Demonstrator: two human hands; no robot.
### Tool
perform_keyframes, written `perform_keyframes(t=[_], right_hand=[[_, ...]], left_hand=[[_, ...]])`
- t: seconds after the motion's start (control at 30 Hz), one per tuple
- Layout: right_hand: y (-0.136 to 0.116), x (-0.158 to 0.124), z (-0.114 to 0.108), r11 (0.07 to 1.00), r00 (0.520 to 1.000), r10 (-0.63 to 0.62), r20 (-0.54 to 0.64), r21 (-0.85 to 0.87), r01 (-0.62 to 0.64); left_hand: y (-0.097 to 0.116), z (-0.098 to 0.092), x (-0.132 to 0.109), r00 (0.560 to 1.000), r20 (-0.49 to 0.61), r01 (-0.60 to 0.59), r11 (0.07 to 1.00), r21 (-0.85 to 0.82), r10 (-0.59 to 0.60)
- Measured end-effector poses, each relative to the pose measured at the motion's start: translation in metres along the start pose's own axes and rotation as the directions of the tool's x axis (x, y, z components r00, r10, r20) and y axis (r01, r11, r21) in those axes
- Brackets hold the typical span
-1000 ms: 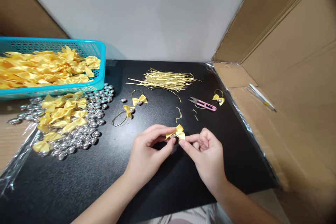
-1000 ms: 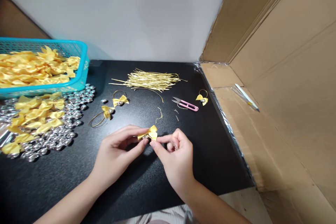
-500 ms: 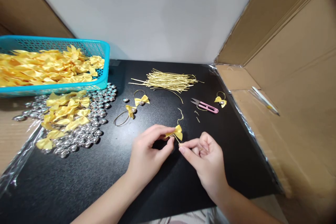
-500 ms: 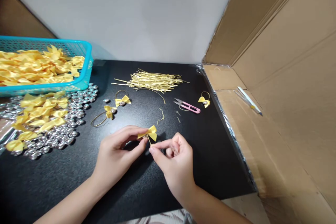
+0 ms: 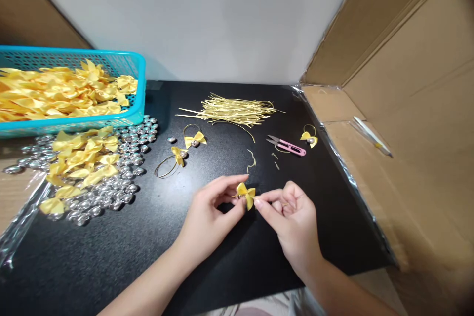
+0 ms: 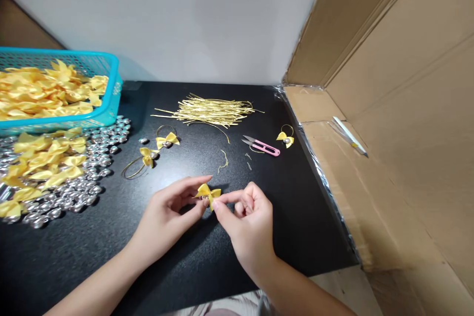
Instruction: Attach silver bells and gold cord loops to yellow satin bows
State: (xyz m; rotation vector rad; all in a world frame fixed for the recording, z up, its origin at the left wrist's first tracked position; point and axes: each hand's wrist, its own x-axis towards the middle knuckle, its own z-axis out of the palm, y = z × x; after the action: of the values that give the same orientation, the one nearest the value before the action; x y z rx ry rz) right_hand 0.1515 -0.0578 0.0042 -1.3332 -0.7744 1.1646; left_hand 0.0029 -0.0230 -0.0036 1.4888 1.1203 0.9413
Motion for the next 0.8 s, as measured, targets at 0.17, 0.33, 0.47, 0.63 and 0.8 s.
perform_keyframes(t=[0.17,0.33,0.47,0.63,0.8], right_hand=[[0.0032,-0.0005,-0.002,1.0,1.0,0.004,0.007,-0.018,-0.004],[0.0016,-0.0007,-0.0017,1.0,1.0,-0.003,0.009,-0.022,0.004],[0.0012,0.0,-0.0011,1.0,1.0,-0.002,-0.005,-0.01,0.002],[0.003,0.0001,-0.002,1.0,1.0,0.009,0.005,0.01,-0.009],[0.0027,-0.0008,-0.0025,1.0,1.0,0.01,0.009,0.023,-0.01]], left_hand=[[0.0024,-0.0011,0.0014,0.998,0.033,0.049,0.999,-0.023,-0.049],[0.0024,-0.0012,0.0011,0.997,0.043,0.072,0.996,-0.061,-0.069],[0.0013,-0.0003,-0.0002,0.994,0.08,0.077,0.994,-0.082,-0.07],[0.0024,-0.0013,-0.0001,0.981,0.183,-0.061,0.998,0.016,0.057],[0.0041,-0.0022,0.0022,0.985,0.152,-0.089,0.995,0.053,0.08]])
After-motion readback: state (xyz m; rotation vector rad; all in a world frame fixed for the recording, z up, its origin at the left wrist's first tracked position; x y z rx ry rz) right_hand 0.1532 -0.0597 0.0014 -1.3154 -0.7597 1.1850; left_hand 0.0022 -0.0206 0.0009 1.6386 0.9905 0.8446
